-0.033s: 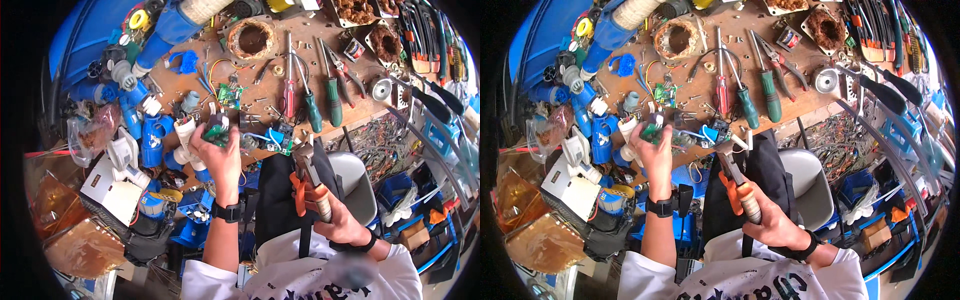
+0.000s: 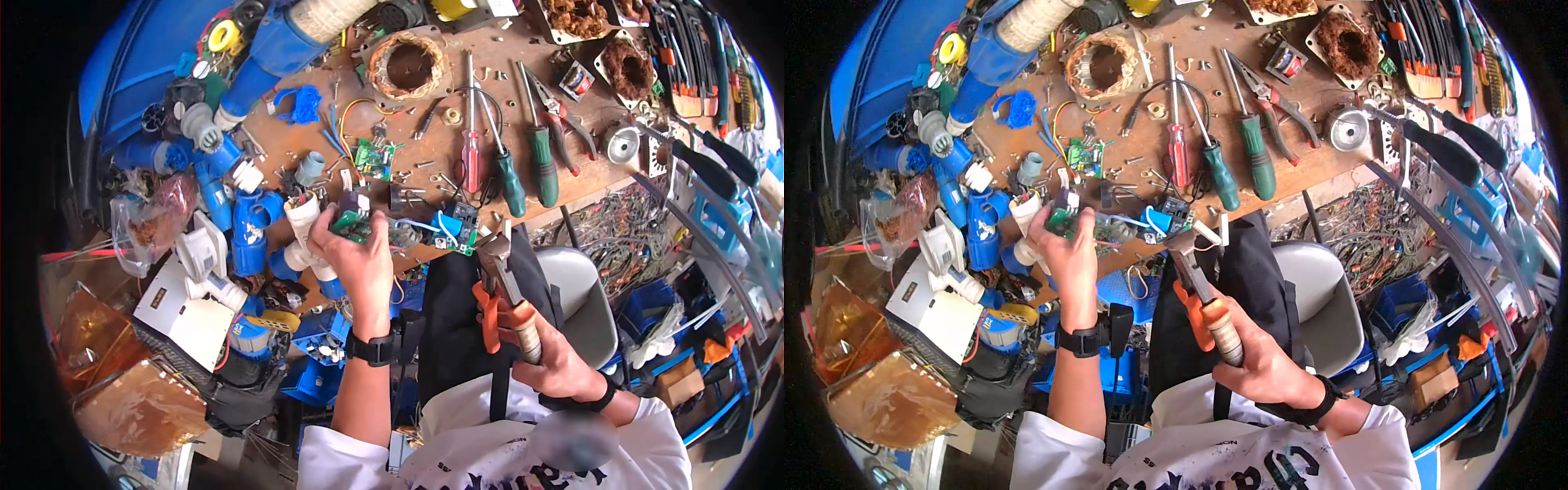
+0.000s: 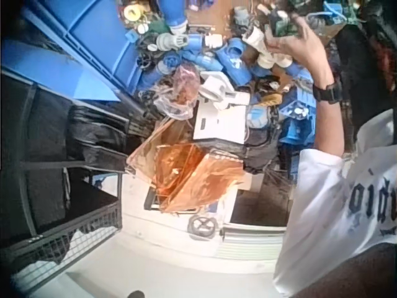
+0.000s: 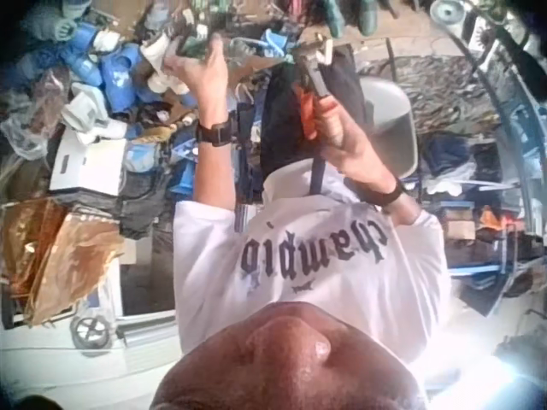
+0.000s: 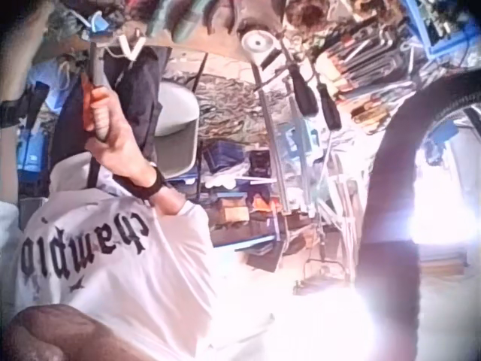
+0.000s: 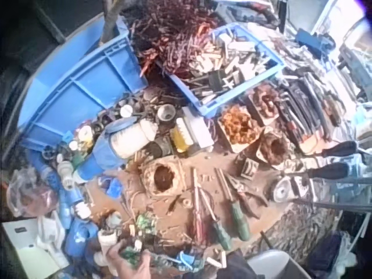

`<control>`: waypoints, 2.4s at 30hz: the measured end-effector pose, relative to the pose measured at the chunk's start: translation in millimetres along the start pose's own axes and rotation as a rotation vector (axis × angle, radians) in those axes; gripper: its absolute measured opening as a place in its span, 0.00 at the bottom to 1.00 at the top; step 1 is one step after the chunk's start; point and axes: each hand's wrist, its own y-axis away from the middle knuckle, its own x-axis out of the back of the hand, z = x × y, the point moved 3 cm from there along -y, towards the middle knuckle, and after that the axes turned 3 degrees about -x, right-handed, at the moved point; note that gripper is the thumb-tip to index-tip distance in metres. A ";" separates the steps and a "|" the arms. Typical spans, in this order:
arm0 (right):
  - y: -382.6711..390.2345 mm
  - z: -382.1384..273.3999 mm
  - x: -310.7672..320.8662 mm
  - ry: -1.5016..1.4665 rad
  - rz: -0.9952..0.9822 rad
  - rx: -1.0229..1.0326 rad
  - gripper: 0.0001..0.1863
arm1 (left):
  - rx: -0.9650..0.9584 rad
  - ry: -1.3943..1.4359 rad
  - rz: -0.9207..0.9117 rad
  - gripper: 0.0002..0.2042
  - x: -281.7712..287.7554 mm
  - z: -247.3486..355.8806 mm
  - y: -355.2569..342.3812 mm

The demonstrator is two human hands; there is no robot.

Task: The person uses pliers to strip the insulation from wires attached to a green circuit board and then cuts the wires. The person manipulates the board and wires throughout the process in a cluttered workshop.

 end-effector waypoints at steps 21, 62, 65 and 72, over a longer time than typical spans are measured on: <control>-19.5 -3.8 -11.2 -0.060 -0.099 -0.177 0.42 | -0.253 0.499 -0.046 0.39 32.4 15.8 31.0; -67.1 -74.9 -3.1 0.939 -0.106 -0.315 0.44 | -0.775 0.402 -0.414 0.42 39.5 21.5 -11.9; -68.5 -77.9 -0.5 1.009 -0.114 -0.260 0.45 | -0.793 0.393 -0.418 0.43 37.2 24.2 -13.8; -67.8 -80.7 2.6 1.075 -0.141 -0.248 0.45 | -0.794 0.397 -0.417 0.43 32.9 27.4 -14.7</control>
